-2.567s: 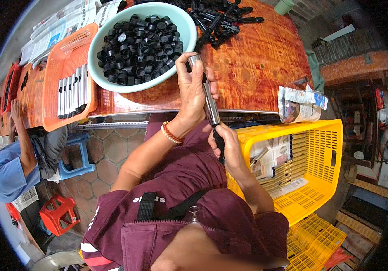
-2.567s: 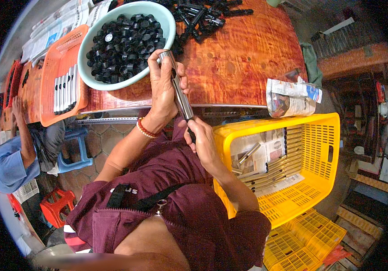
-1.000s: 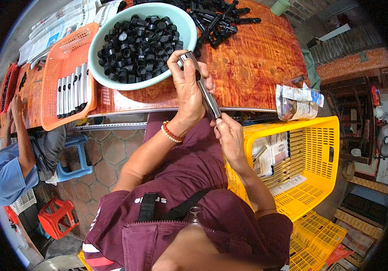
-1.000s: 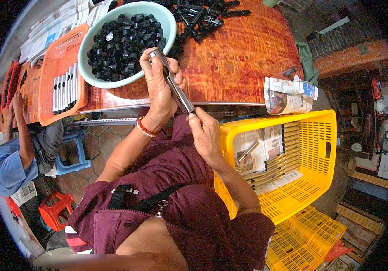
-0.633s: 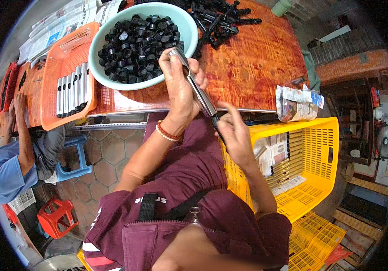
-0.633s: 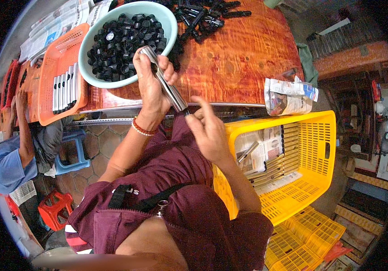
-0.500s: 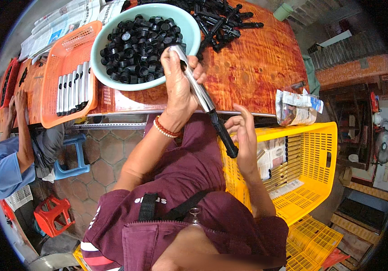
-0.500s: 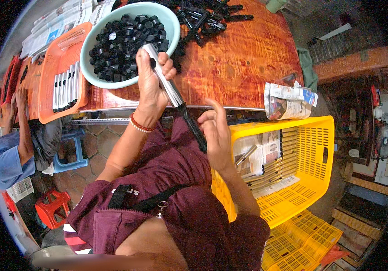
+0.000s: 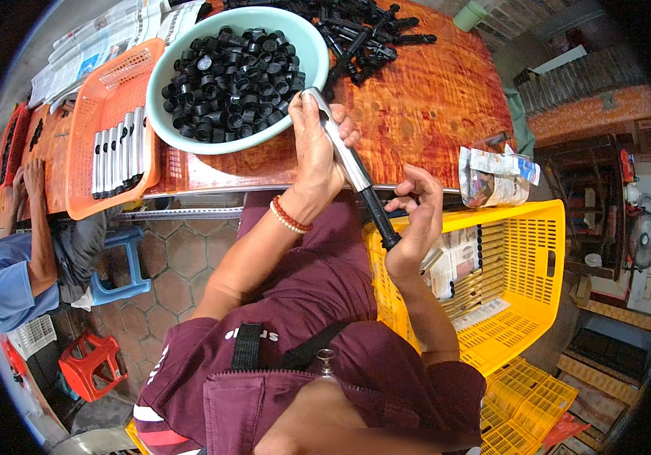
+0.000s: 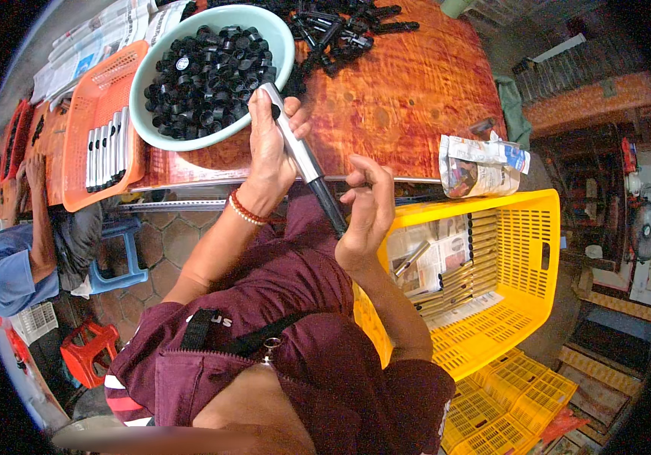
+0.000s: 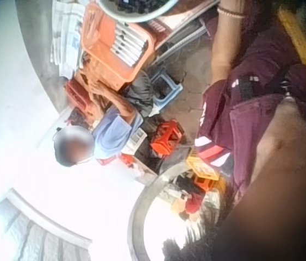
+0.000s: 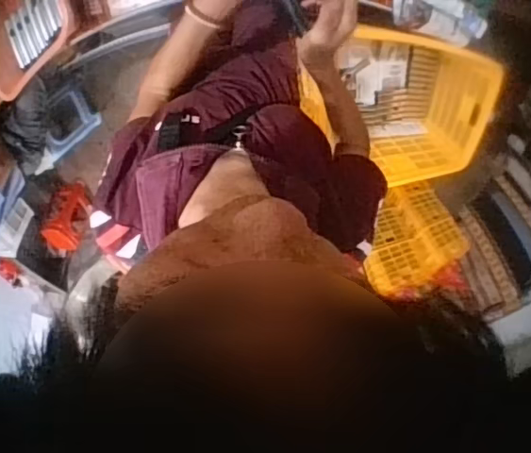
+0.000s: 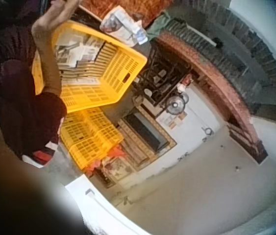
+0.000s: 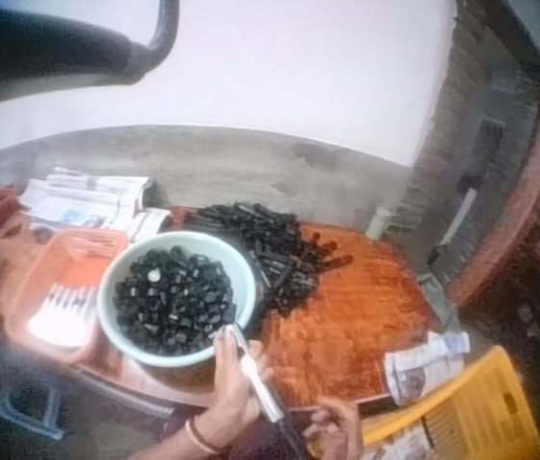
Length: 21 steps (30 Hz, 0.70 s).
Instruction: The person repeatedly picks up a black cylindrical handle and a silver metal rod, inserts the rod into the handle, and places the assembled unit on the table. They continue this one-at-a-time assembly process for multiple units.
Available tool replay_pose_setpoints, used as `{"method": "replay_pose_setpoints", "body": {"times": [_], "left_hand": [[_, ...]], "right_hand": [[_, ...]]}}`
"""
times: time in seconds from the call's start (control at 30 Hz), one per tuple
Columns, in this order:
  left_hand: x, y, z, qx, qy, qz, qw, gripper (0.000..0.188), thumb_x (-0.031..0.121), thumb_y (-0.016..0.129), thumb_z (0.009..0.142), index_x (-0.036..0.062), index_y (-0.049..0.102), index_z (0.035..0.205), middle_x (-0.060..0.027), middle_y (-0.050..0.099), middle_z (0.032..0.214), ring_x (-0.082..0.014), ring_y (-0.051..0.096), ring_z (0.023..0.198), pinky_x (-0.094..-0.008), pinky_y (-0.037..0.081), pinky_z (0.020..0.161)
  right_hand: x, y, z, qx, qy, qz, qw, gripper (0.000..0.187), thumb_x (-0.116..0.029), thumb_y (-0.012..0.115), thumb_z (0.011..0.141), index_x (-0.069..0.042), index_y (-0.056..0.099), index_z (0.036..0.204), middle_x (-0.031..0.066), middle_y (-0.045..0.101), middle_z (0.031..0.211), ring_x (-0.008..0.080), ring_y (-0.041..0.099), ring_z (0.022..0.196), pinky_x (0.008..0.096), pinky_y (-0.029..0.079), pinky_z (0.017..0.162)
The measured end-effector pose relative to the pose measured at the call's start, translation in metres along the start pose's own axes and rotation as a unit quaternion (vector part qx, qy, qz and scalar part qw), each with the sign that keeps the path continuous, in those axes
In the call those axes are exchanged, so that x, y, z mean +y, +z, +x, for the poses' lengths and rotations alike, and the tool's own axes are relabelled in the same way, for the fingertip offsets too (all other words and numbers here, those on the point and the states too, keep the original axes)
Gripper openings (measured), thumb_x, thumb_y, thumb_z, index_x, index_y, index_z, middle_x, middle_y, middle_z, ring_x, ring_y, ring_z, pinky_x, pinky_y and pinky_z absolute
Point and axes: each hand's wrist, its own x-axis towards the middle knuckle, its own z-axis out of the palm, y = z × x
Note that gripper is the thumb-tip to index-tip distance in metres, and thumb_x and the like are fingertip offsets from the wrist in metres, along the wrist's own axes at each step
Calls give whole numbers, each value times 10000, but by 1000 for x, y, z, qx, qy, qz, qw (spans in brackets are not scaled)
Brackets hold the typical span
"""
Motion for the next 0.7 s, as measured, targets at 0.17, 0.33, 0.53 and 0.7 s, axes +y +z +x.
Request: {"method": "replay_pose_setpoints", "body": {"times": [0.17,0.33,0.53,0.7], "left_hand": [[20,5,20,-6,60,8,998,215,381,404,1002,174,355,1036,-41,450,769,-104,413,619,-208,388,485],[-3,6,5,9,-32,-3,999,191,381,415,999,213,340,1053,-31,442,745,-103,421,562,-217,387,464],[21,8,22,44,24,-25,998,259,396,425,992,140,380,985,-39,435,745,-88,393,581,-197,377,454],[-10,15,8,-2,-61,-15,998,195,381,412,1000,201,343,1027,-22,443,754,-95,419,562,-207,381,463]], "right_hand": [[-2,-6,0,27,-58,-52,997,592,-467,310,973,44,466,1230,116,495,1076,196,501,948,336,429,859],[-1,9,15,-40,-129,-93,986,608,-477,310,968,54,428,1240,157,457,1188,231,481,1054,374,364,978],[-3,-4,12,52,-190,-132,971,681,-571,320,937,39,494,1186,150,499,1119,322,458,1092,442,320,986],[-1,20,34,-36,-244,-163,955,613,-507,336,957,40,499,1181,185,509,1135,334,462,1081,448,329,957]]}}
